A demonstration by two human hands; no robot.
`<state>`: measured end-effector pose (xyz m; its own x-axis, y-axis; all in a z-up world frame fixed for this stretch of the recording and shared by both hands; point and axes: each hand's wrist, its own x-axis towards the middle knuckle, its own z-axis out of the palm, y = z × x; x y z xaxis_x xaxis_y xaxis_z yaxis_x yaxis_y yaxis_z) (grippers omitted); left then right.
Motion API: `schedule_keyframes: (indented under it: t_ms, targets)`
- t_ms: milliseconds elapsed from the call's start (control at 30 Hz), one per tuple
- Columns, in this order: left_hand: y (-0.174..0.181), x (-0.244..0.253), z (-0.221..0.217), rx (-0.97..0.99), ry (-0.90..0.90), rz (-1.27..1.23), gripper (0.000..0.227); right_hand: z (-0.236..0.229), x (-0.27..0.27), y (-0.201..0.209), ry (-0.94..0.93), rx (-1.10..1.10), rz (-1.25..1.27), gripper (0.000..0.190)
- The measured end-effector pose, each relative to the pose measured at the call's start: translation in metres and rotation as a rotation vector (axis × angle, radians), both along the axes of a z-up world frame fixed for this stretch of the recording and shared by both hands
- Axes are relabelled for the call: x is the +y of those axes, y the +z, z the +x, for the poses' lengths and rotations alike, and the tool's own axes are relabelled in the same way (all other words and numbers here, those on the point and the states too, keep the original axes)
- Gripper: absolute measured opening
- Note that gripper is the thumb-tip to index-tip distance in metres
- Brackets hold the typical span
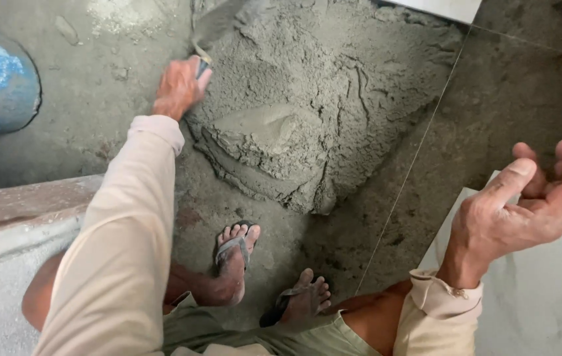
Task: Spreading and leveling wet mortar on a floor using a hand trowel to prepare for tile installation.
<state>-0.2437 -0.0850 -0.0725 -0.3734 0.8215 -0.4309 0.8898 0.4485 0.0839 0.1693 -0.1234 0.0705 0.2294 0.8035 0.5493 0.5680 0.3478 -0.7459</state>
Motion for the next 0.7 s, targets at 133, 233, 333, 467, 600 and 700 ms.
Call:
schedule_keyframes:
  t_ms: [133, 233, 333, 467, 600, 700]
  targets:
    - [0.01, -0.012, -0.003, 0.006, -0.159, 0.054, 0.027, -0.003, 0.002, 0.002, 0.032, 0.026, 0.005, 0.024]
    - [0.013, 0.006, 0.0, -0.068, -0.023, 0.122, 0.025, 0.001, 0.001, 0.004, 0.013, 0.011, 0.01, 0.024]
    - [-0.014, 0.017, -0.006, -0.005, 0.013, 0.185, 0.027, 0.003, -0.003, 0.003, -0.026, 0.003, -0.005, 0.024]
    - [-0.047, 0.008, 0.018, 0.047, -0.248, 0.303, 0.029, 0.017, -0.001, -0.01, 0.033, 0.037, 0.055, 0.034]
    - [0.005, -0.01, 0.084, -0.216, -0.141, 0.088, 0.023, 0.013, 0.007, -0.019, -0.056, 0.028, -0.001, 0.031]
    - [0.011, -0.019, 0.104, -0.209, -0.299, -0.014, 0.028, 0.01, 0.015, -0.026, -0.044, 0.035, 0.02, 0.033]
